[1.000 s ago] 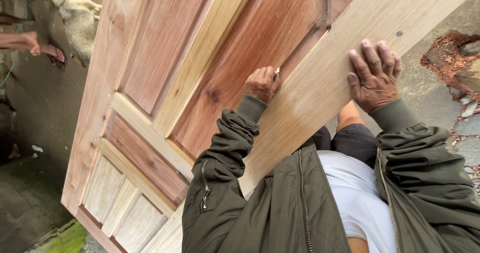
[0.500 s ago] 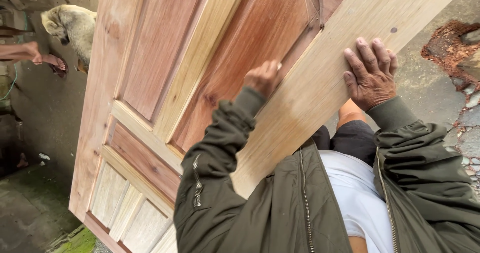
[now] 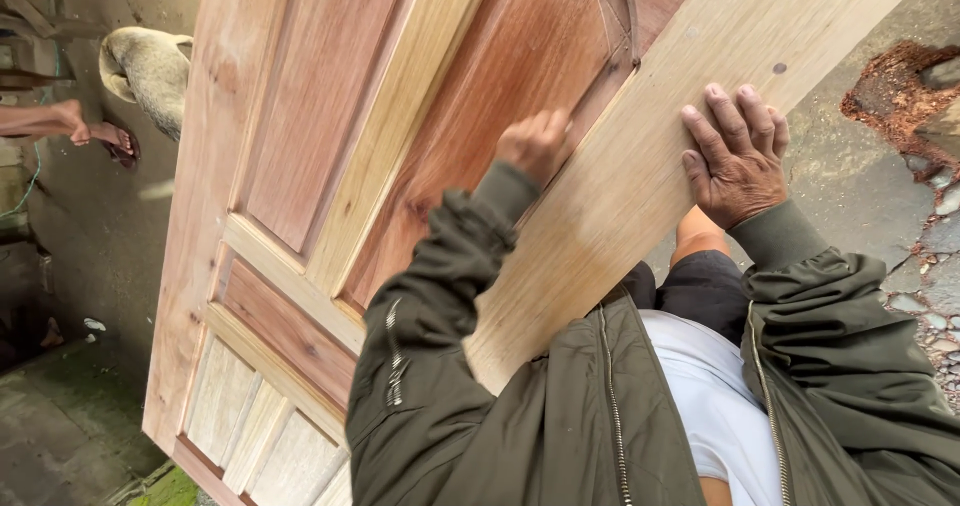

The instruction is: Sand the panels and frame of a wooden door using sandpaper

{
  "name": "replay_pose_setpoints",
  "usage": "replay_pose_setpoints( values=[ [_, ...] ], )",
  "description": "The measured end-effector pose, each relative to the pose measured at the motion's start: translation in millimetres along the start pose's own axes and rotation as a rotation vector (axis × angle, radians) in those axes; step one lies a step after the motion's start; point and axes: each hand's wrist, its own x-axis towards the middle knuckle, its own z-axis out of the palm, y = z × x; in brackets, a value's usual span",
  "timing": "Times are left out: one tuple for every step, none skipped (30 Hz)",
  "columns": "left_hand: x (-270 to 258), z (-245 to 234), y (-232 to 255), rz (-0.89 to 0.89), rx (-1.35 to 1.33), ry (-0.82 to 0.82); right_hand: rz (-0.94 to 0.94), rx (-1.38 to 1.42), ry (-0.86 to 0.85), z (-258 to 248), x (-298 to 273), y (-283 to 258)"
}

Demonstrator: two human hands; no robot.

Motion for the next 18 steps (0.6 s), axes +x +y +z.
replay_pose_setpoints(
  values=[
    [-15.6, -8.3, 0.0, -0.005, 0.004, 0.002, -0.007, 0.003, 0.001, -0.6, -0.1, -0.3],
    [-31.1, -16.9, 0.2, -0.012, -0.013, -0.018, -0.003, -0.002, 0.005, -1.5, 0.1, -0.7],
    [-45.4, -24.9, -0.9, -0.013, -0.031, -0.036, 0.005, -0.010, 0.013, -1.8, 0.7, -1.3],
    [-34.7, -17.7, -2.8, -0.013, -0.028, -0.033, 0.002, -0.011, 0.017, -0.5, 1.0, -1.2],
    [-25.7, -9.7, -3.6, 0.017, 0.002, -0.004, 0.005, -0.026, 0.024, 0.8, 0.4, -1.0],
    [-17.1, -1.0, -5.0, 0.048, 0.032, 0.024, 0.008, -0.041, 0.031, 3.1, -0.3, -0.8],
    [3.8, 9.3, -4.1, 0.045, 0.029, 0.021, 0.008, -0.040, 0.026, 3.5, -0.1, 1.6],
    [24.1, 20.2, -3.6, 0.035, 0.033, 0.057, -0.002, -0.012, 0.006, 4.6, -0.1, 3.9],
    [42.0, 31.3, -2.5, 0.021, 0.036, 0.093, -0.013, 0.016, -0.017, 5.6, -1.5, 5.0],
    [38.7, 29.4, -1.8, 0.016, 0.032, 0.089, -0.013, 0.018, -0.026, 4.7, -3.5, 2.0],
    [37.5, 26.5, -2.3, 0.011, 0.043, 0.037, -0.017, -0.002, -0.005, 3.8, -2.2, 0.8],
    [36.7, 23.1, -2.5, 0.006, 0.053, -0.016, -0.022, -0.022, 0.015, 2.3, -0.7, -0.3],
    [16.4, 12.0, -3.1, -0.002, 0.055, -0.016, -0.029, -0.018, 0.013, 2.1, 0.2, -0.2],
    [-3.8, 0.7, -2.7, -0.017, 0.025, 0.044, -0.022, 0.024, 0.003, 1.3, 0.8, -0.1],
    [-25.5, -11.5, -1.5, -0.033, -0.004, 0.102, -0.015, 0.068, -0.009, 0.3, 0.6, -0.8],
    [-52.6, -27.5, 0.3, -0.042, 0.000, 0.100, -0.022, 0.074, -0.013, -1.5, -0.1, -4.9],
    [-75.6, -42.9, 1.5, -0.105, -0.060, -0.058, -0.035, 0.072, 0.005, -3.9, 2.9, -6.1],
    [-98.9, -58.4, 3.2, -0.167, -0.122, -0.216, -0.048, 0.070, 0.023, -6.5, 6.0, -7.8]
  ],
)
